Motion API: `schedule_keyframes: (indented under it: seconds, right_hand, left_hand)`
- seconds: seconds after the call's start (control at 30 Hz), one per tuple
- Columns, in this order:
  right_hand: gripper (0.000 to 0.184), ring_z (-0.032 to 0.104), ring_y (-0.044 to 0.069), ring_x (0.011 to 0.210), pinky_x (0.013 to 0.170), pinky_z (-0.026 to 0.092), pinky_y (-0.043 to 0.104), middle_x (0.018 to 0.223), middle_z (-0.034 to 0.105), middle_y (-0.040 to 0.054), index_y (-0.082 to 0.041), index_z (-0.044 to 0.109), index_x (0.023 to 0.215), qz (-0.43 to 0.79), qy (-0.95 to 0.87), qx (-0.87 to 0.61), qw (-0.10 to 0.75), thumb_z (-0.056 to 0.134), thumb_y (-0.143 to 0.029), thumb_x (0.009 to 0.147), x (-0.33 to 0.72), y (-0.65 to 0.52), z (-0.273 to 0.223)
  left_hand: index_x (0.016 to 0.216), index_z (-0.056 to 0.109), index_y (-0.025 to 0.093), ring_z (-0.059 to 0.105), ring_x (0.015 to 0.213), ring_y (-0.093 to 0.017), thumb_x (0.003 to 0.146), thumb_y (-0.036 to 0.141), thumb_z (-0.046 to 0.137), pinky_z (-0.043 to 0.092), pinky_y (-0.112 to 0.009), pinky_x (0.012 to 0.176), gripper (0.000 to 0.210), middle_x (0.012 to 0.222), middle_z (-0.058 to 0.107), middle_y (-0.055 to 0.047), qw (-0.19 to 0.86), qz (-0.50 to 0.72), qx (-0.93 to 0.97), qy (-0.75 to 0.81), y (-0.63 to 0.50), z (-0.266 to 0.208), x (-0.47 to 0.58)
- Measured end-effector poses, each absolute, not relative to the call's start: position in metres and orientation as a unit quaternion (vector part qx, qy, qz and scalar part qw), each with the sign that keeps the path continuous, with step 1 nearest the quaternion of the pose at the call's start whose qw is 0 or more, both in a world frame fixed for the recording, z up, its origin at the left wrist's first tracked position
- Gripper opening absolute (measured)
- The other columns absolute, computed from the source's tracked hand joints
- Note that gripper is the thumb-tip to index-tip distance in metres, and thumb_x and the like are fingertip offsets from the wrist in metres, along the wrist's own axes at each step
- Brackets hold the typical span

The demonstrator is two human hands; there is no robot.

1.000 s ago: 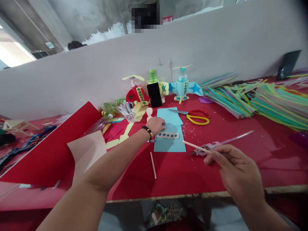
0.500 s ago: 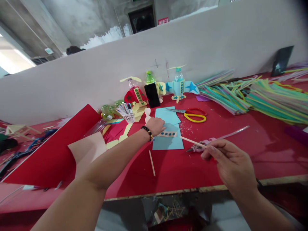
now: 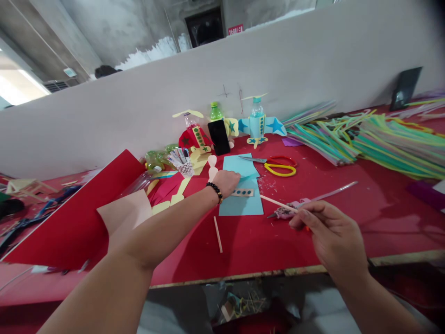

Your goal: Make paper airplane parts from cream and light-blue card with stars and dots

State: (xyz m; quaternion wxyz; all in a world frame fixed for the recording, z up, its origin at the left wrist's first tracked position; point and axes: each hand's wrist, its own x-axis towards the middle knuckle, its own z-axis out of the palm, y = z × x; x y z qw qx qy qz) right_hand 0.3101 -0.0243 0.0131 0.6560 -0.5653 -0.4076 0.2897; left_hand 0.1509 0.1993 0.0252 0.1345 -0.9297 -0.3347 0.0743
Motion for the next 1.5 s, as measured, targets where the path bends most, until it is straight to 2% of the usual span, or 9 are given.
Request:
schedule_keyframes:
  seconds: [0.17, 0.37, 0.5, 0.7, 0.8, 0.97, 1.1, 1.3, 1.5]
  right_hand:
    - [0.01, 0.064, 0.014, 0.069, 0.068, 0.051, 0.024, 0.067, 0.069, -0.0004, -0.022, 0.064, 0.083, 0.284, -0.398, -0.576, 0.654, 0.065, -0.032, 0.082, 0.312, -0.025, 0.013]
    - [0.007, 0.062, 0.012, 0.068, 0.069, 0.05, 0.023, 0.069, 0.068, -0.0008, -0.021, 0.065, 0.083, 0.285, -0.37, -0.548, 0.694, 0.068, -0.027, 0.081, 0.313, -0.025, 0.017]
    - [0.007, 0.061, 0.011, 0.065, 0.066, 0.05, 0.023, 0.068, 0.067, -0.001, -0.021, 0.065, 0.083, 0.364, -0.356, -0.494, 0.705, 0.07, -0.024, 0.079, 0.32, -0.023, 0.019]
    - [0.009, 0.062, 0.01, 0.064, 0.062, 0.048, 0.019, 0.067, 0.067, -0.0012, -0.021, 0.065, 0.081, 0.501, -0.392, -0.471, 0.611, 0.072, -0.024, 0.076, 0.329, -0.022, 0.022]
    - [0.01, 0.062, 0.01, 0.065, 0.064, 0.049, 0.019, 0.07, 0.067, -0.0009, -0.021, 0.065, 0.083, 0.522, -0.423, -0.493, 0.553, 0.072, -0.025, 0.077, 0.33, -0.023, 0.023]
    - [0.006, 0.06, 0.01, 0.071, 0.068, 0.048, 0.019, 0.074, 0.065, -0.0006, -0.022, 0.066, 0.084, 0.506, -0.507, -0.511, 0.475, 0.067, -0.028, 0.081, 0.333, -0.024, 0.023]
    - [0.007, 0.057, 0.011, 0.069, 0.063, 0.045, 0.02, 0.074, 0.061, -0.0007, -0.021, 0.065, 0.083, 0.511, -0.574, -0.505, 0.393, 0.064, -0.028, 0.082, 0.329, -0.025, 0.024]
    - [0.009, 0.052, 0.013, 0.067, 0.058, 0.042, 0.023, 0.076, 0.058, 0.0002, -0.02, 0.061, 0.083, 0.515, -0.628, -0.51, 0.284, 0.053, -0.023, 0.085, 0.307, -0.029, 0.023]
    - [0.011, 0.053, 0.015, 0.069, 0.055, 0.041, 0.023, 0.078, 0.058, 0.0007, -0.021, 0.058, 0.085, 0.483, -0.643, -0.534, 0.259, 0.048, -0.022, 0.085, 0.293, -0.027, 0.022]
  left_hand:
    - [0.096, 0.061, 0.012, 0.064, 0.085, -0.024, 0.084, 0.01, 0.047, 0.045, -0.031, 0.066, 0.019, 0.091, 0.066, -0.012, 0.151, 0.042, -0.924, -0.347, 0.197, 0.036, 0.148]
    - [0.111, 0.056, 0.018, 0.057, 0.093, -0.024, 0.087, 0.017, 0.045, 0.044, -0.033, 0.068, 0.026, 0.099, 0.062, -0.008, 0.176, -0.03, -0.92, -0.348, 0.162, 0.067, 0.114]
    - [0.114, 0.054, 0.019, 0.055, 0.085, -0.02, 0.09, 0.018, 0.046, 0.045, -0.032, 0.067, 0.026, 0.094, 0.061, -0.006, 0.18, -0.094, -0.949, -0.242, 0.108, 0.056, 0.075]
    - [0.099, 0.059, 0.015, 0.054, 0.087, -0.019, 0.092, 0.018, 0.046, 0.048, -0.033, 0.079, 0.015, 0.09, 0.061, -0.006, 0.116, -0.078, -0.981, -0.131, 0.047, 0.014, 0.048]
    - [0.11, 0.057, 0.014, 0.053, 0.1, -0.022, 0.091, 0.017, 0.046, 0.046, -0.039, 0.092, 0.022, 0.1, 0.062, -0.008, 0.081, -0.063, -0.981, -0.164, 0.038, 0.007, 0.044]
    - [0.132, 0.046, 0.018, 0.04, 0.128, -0.025, 0.083, 0.012, 0.048, 0.027, -0.048, 0.113, 0.049, 0.135, 0.051, -0.006, 0.025, -0.094, -0.962, -0.253, 0.036, 0.015, 0.021]
    - [0.137, 0.041, 0.017, 0.039, 0.13, -0.02, 0.083, 0.005, 0.04, 0.03, -0.043, 0.113, 0.056, 0.139, 0.049, -0.005, -0.009, -0.102, -0.951, -0.29, 0.044, 0.016, 0.006]
    - [0.147, 0.023, 0.014, 0.04, 0.13, -0.021, 0.089, 0.011, 0.034, 0.036, -0.044, 0.109, 0.058, 0.138, 0.049, -0.011, -0.041, -0.055, -0.948, -0.311, 0.058, 0.011, 0.006]
    - [0.143, 0.034, 0.014, 0.04, 0.131, -0.022, 0.09, 0.011, 0.034, 0.036, -0.043, 0.11, 0.053, 0.138, 0.048, -0.011, 0.003, -0.055, -0.93, -0.363, 0.075, 0.009, -0.019]
